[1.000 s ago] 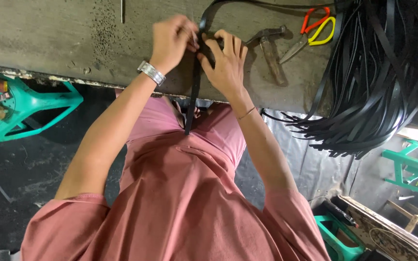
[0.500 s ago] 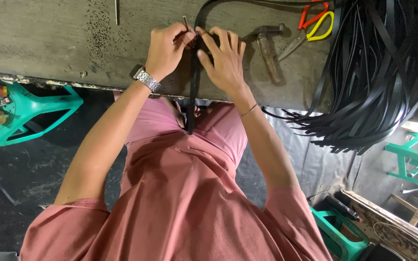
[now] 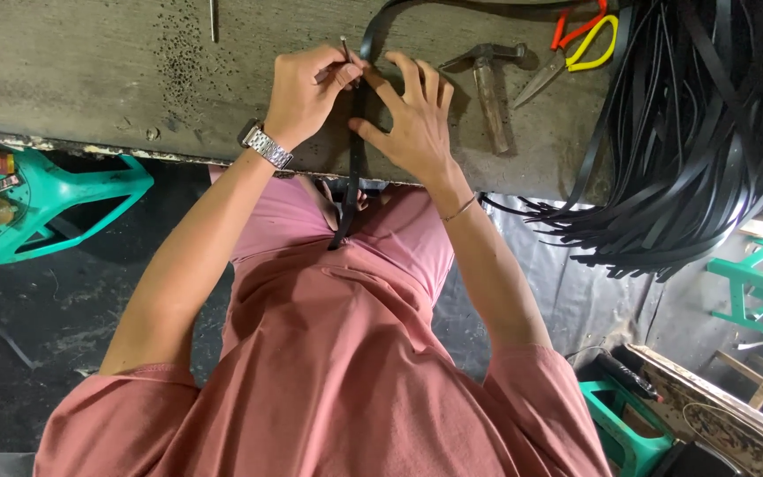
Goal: Punching holes into leather straps using a hammer and a metal punch tool on a workbench.
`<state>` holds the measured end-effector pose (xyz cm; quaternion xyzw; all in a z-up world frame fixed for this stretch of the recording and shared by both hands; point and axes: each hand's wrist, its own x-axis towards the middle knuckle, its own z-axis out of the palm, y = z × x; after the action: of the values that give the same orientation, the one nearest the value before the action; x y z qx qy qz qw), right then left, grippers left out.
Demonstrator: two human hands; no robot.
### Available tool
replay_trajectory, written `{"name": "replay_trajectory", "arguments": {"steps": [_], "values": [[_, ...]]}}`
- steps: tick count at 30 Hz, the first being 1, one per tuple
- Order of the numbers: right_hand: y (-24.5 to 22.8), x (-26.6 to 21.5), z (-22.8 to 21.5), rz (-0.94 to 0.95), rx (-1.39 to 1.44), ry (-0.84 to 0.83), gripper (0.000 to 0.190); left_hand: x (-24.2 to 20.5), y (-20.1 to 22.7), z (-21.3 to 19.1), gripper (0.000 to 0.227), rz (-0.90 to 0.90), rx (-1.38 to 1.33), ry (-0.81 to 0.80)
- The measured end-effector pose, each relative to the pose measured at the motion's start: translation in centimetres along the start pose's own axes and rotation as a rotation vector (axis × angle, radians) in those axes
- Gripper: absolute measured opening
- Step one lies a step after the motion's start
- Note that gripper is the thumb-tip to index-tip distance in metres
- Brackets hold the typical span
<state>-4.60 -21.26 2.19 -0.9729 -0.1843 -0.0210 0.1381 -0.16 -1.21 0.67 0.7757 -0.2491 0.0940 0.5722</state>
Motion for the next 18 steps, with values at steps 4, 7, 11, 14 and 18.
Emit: {"name": "replay_trajectory", "arguments": {"steps": [4,7,11,14,18], "values": [[0.02,-0.17,-0.07,-0.003,0.008,-0.008,0.066,-0.01,0.26,-0.08,0.01,-0.017,-0.005,-0.02],[0.1,-0.29,0.04,-0.004,0.002,0.006,0.067,-0.06,0.14,0.07,0.006,0.011,0.037,-0.023],[0.03,-0.22,-0.08,-0.012,0.004,0.013,0.069,0.01,0.25,0.08,0.004,0.005,0.025,-0.039],[0.06,-0.18,-0.08,-0.014,0.006,0.013,0.07,0.04,0.25,0.15,0.004,0.021,0.009,-0.037],[0.07,-0.25,0.01,-0.024,-0.002,0.035,0.067,-0.04,0.15,0.23,0.01,0.04,0.027,-0.029]]}}
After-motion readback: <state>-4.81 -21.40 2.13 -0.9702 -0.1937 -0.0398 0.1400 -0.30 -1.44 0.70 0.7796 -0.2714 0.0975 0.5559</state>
